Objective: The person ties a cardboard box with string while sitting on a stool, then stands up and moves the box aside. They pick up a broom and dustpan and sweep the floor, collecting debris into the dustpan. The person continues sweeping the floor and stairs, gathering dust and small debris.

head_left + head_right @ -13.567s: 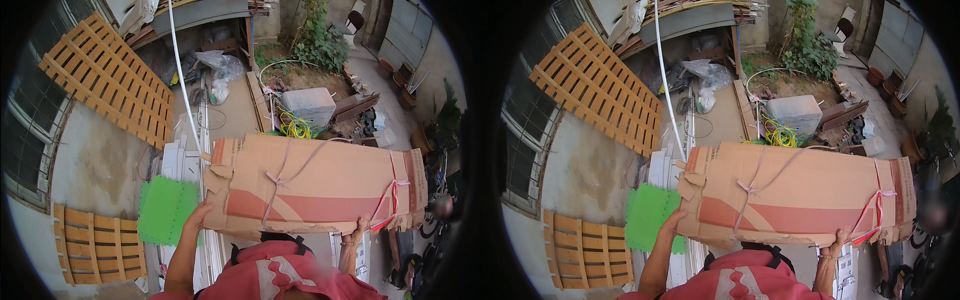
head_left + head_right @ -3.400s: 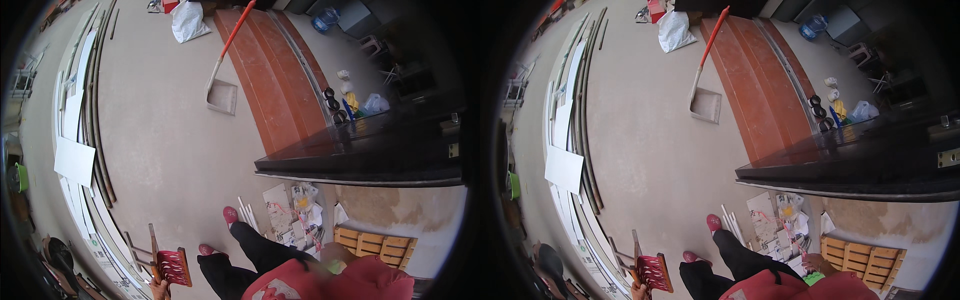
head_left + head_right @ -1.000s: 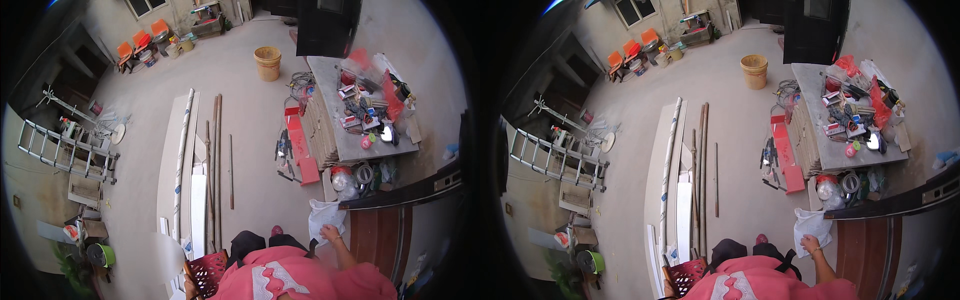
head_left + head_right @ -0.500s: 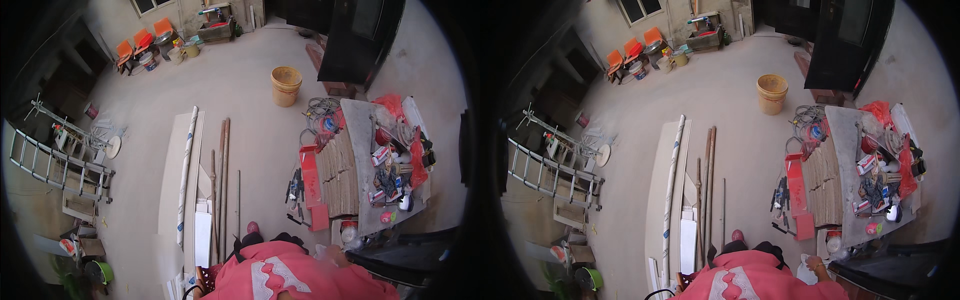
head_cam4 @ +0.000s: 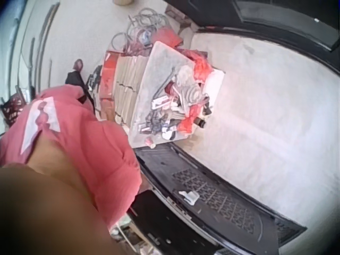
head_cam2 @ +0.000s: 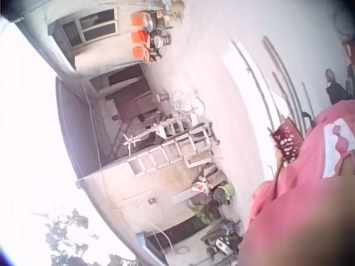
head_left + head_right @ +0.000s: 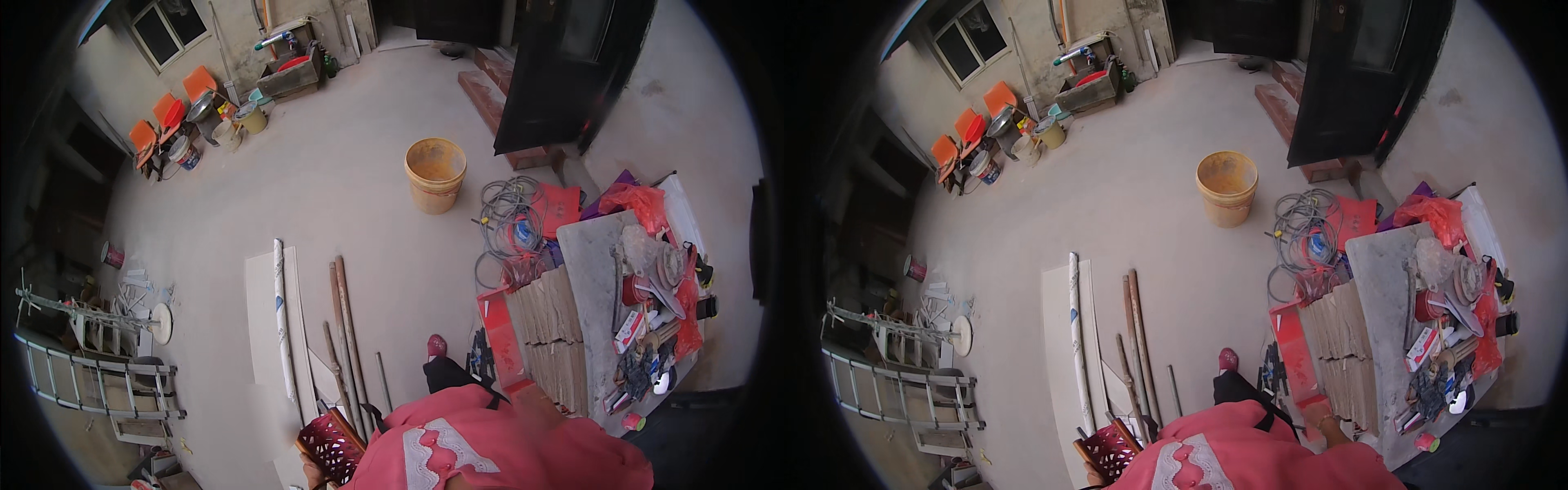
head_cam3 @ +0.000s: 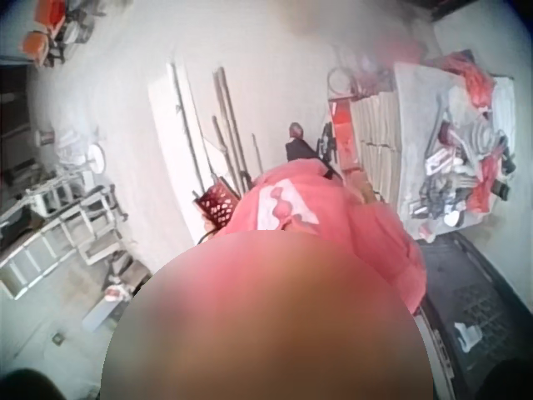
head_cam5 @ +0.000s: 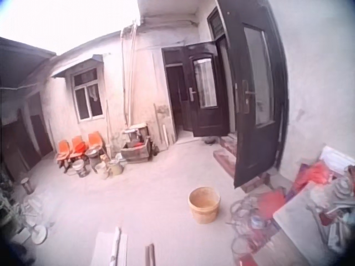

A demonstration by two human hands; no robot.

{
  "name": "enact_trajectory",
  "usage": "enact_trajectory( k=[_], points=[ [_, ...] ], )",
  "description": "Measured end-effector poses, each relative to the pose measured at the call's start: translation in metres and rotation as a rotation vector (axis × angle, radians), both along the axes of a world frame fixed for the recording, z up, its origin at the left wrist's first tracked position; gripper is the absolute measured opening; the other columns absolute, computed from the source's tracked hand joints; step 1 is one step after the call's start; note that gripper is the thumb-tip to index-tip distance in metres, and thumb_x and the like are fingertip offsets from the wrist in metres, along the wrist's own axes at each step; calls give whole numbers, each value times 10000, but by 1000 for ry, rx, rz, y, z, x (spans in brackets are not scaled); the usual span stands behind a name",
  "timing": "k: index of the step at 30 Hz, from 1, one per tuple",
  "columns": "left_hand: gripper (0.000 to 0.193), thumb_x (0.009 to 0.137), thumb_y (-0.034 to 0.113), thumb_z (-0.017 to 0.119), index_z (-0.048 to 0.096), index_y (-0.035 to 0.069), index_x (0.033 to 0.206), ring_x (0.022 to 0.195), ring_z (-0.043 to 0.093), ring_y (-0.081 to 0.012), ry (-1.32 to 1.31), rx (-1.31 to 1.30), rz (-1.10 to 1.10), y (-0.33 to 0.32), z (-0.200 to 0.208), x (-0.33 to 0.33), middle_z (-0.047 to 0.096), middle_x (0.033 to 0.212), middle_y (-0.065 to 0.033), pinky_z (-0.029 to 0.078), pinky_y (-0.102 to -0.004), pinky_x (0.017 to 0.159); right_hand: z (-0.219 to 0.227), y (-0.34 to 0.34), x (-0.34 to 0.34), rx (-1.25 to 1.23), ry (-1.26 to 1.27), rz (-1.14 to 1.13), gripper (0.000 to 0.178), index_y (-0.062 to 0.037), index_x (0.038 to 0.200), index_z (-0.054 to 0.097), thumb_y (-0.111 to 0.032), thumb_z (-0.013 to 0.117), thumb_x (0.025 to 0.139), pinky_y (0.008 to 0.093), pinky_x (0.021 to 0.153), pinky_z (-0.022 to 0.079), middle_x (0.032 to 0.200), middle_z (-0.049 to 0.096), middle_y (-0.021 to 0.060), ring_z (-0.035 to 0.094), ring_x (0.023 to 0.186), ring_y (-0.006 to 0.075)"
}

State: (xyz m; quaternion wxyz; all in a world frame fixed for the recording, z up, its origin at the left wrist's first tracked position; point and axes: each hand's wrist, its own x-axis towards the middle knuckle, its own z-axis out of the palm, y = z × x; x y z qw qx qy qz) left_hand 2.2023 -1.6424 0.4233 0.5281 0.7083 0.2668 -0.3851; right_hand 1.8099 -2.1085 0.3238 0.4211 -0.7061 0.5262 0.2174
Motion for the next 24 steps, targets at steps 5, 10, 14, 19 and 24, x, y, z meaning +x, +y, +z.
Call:
enact_trajectory(
  k=[5, 10, 14, 19, 24],
  points=[
    [637, 855, 538, 128, 483, 67, 1095, 694, 597, -301, 47, -101, 114, -98, 9, 63, 593, 862, -168, 513, -421, 600, 49, -138, 119, 12, -110, -349, 250, -6, 899, 604, -188, 556, 734, 276, 571, 465, 737, 615, 75, 577, 634, 148],
    [715, 859, 526, 117, 572, -24, 899, 758, 596, -330, 23, 411, -248, -125, -38, 105, 601, 745, -205, 482, -412, 615, 85, -245, 245, -75, -97, -303, 313, -16, 957, 606, -210, 561, 715, 263, 606, 465, 773, 622, 89, 595, 706, 167],
    [775, 837, 568, 109, 569, -46, 947, 960, 518, -374, 128, 587, -373, -102, -117, 133, 561, 884, -283, 411, -406, 779, 52, -297, 315, 25, -138, -273, 210, -14, 867, 597, -170, 547, 735, 274, 514, 442, 686, 573, 51, 550, 600, 146],
    [726, 826, 582, 199, 558, -21, 1015, 1050, 475, -346, 236, 611, -461, -244, -67, 268, 528, 1020, -276, 357, -377, 873, -15, -354, 369, 178, -82, -212, 153, -20, 825, 578, -136, 552, 730, 274, 459, 427, 636, 541, 38, 525, 534, 136],
    [725, 835, 556, 209, 555, -63, 987, 1034, 473, -384, 96, 644, -393, -296, -61, 381, 530, 997, -289, 351, -380, 874, -28, -405, 470, 257, -40, -99, 139, -23, 806, 568, -135, 548, 725, 280, 459, 423, 637, 536, 41, 521, 534, 142]
  ],
)
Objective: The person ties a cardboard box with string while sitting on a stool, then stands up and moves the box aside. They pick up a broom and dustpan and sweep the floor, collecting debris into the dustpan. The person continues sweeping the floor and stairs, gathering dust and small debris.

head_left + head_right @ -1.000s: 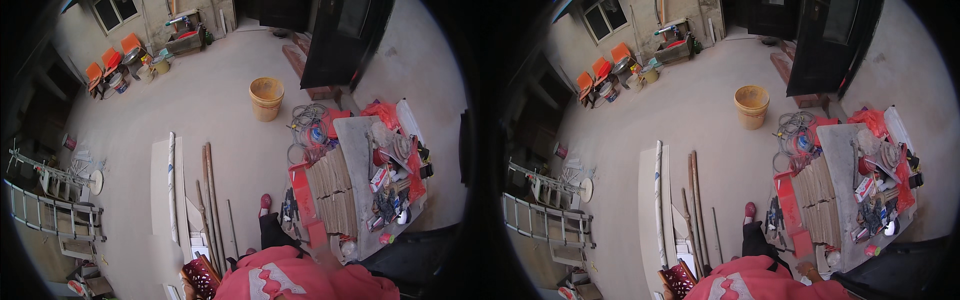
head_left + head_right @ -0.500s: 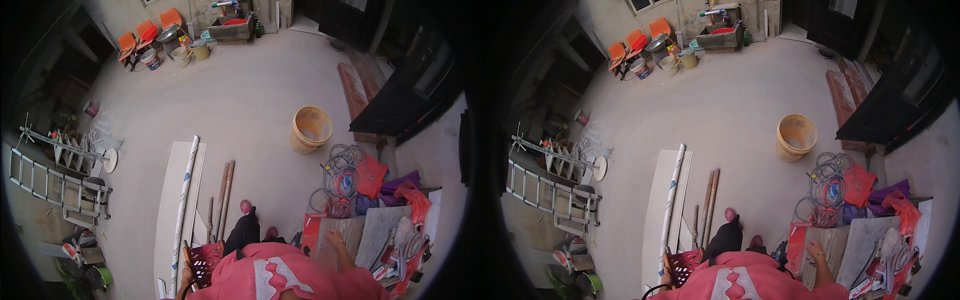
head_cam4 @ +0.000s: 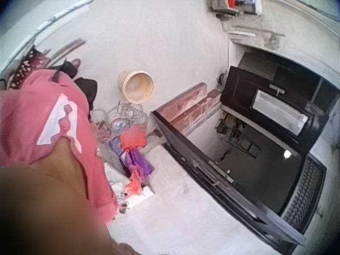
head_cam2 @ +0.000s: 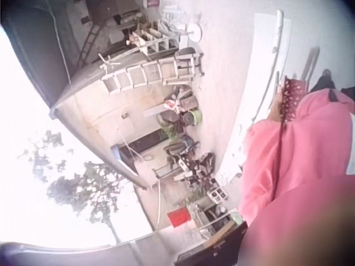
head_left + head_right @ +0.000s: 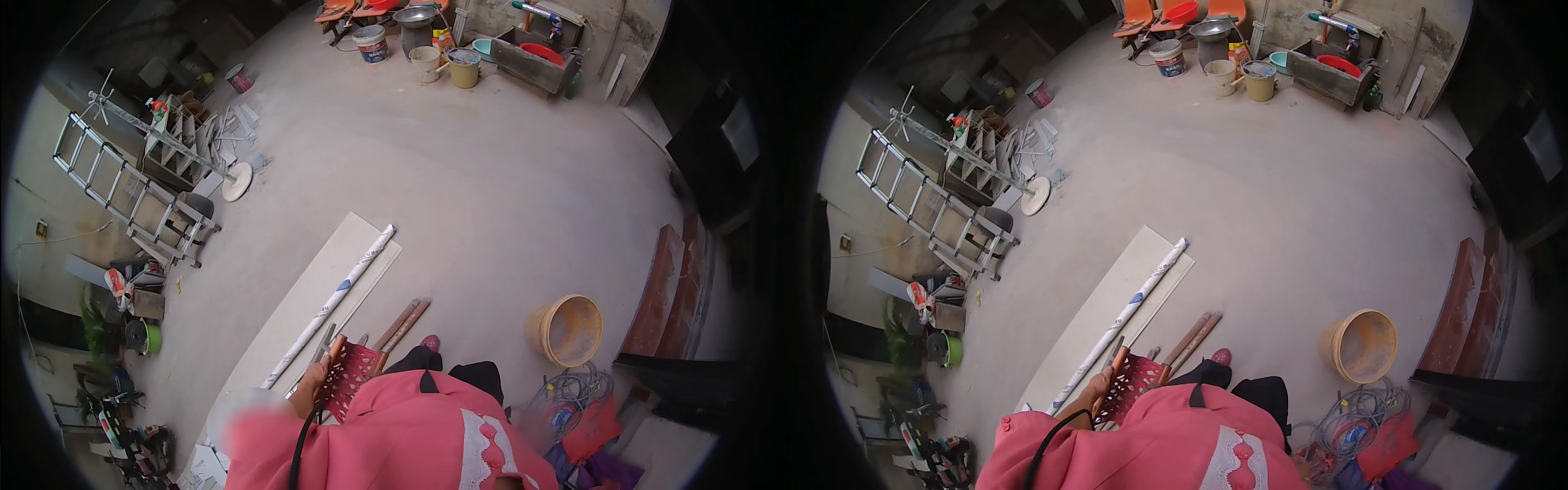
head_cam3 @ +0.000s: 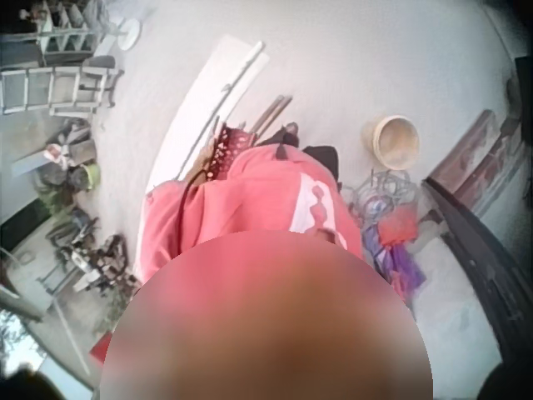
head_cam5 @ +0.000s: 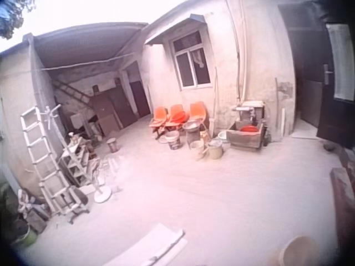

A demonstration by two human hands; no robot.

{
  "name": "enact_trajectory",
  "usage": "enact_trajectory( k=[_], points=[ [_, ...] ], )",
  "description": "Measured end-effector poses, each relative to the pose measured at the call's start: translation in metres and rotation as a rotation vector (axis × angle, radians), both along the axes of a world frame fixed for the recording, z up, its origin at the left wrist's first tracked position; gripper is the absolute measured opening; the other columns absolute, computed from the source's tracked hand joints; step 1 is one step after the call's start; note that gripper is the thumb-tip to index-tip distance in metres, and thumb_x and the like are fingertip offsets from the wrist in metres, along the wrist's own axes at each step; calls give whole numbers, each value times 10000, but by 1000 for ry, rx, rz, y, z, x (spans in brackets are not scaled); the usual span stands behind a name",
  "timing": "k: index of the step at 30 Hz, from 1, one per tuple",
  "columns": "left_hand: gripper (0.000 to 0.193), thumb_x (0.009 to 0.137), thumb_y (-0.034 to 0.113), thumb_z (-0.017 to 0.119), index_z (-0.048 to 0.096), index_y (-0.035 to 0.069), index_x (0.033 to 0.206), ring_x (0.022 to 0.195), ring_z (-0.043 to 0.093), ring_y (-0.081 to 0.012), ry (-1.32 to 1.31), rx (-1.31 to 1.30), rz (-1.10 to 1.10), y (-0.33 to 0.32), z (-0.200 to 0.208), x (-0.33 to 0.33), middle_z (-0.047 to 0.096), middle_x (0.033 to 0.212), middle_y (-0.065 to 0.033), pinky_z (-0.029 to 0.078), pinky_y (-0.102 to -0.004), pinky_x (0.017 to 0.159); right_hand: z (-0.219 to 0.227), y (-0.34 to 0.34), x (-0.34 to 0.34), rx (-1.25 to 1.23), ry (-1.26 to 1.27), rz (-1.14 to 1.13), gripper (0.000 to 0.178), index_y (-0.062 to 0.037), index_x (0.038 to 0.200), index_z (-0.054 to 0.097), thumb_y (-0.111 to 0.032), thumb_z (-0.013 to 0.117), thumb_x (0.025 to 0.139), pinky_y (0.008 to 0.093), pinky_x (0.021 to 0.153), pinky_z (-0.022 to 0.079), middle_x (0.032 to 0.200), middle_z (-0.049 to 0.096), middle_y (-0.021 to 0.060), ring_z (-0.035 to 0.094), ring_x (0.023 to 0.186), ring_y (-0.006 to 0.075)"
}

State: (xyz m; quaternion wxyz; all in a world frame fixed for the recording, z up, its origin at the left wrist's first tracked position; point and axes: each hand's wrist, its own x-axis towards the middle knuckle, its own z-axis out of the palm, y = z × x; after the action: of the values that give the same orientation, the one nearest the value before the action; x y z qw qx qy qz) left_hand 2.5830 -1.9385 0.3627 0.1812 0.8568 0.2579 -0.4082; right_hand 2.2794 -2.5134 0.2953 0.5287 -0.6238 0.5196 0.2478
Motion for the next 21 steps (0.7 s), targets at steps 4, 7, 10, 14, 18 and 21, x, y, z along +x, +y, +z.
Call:
enact_trajectory(
  k=[4, 7, 10, 14, 18, 21],
  points=[
    [689, 849, 532, 217, 547, -55, 999, 992, 494, -388, -144, -56, 4, -79, 14, 100, 547, 970, -274, 368, -382, 845, 4, -60, 62, 7, -18, -16, 129, -26, 791, 560, -134, 545, 722, 285, 459, 419, 638, 531, 44, 518, 533, 146],
    [659, 856, 523, 248, 537, -43, 1030, 910, 537, -325, -237, -141, 126, -143, 8, 155, 577, 931, -220, 396, -368, 794, 0, -111, 93, 11, -27, -15, 121, -27, 779, 553, -133, 542, 720, 289, 459, 416, 639, 528, 46, 516, 533, 150],
    [638, 865, 521, 271, 548, -30, 1029, 795, 536, -213, -232, -235, 214, -211, 22, 209, 594, 850, -140, 419, -325, 713, -7, -156, 110, 62, -40, -69, 114, -29, 768, 547, -132, 540, 717, 293, 458, 413, 640, 525, 48, 514, 532, 154],
    [706, 858, 542, 231, 565, -70, 966, 763, 554, -240, -356, -172, 162, -258, 4, 247, 596, 801, -170, 434, -348, 675, -22, -257, 156, 513, -148, -496, 106, -32, 752, 539, -131, 536, 714, 298, 458, 409, 641, 521, 51, 512, 532, 158],
    [733, 856, 546, 192, 584, -72, 906, 752, 573, -244, -197, -106, 200, -293, -15, 278, 599, 770, -174, 448, -348, 660, -6, -331, 235, -272, -149, -170, 121, -69, 815, 561, -171, 580, 753, 255, 425, 419, 653, 520, 23, 513, 512, 135],
    [721, 853, 542, 184, 588, -54, 886, 715, 574, -259, -216, -119, 81, -322, -26, 297, 601, 753, -157, 455, -357, 638, 16, -381, 306, -173, -131, -351, 182, -58, 879, 571, -171, 587, 738, 244, 456, 433, 699, 545, 28, 533, 554, 114]
  ],
)
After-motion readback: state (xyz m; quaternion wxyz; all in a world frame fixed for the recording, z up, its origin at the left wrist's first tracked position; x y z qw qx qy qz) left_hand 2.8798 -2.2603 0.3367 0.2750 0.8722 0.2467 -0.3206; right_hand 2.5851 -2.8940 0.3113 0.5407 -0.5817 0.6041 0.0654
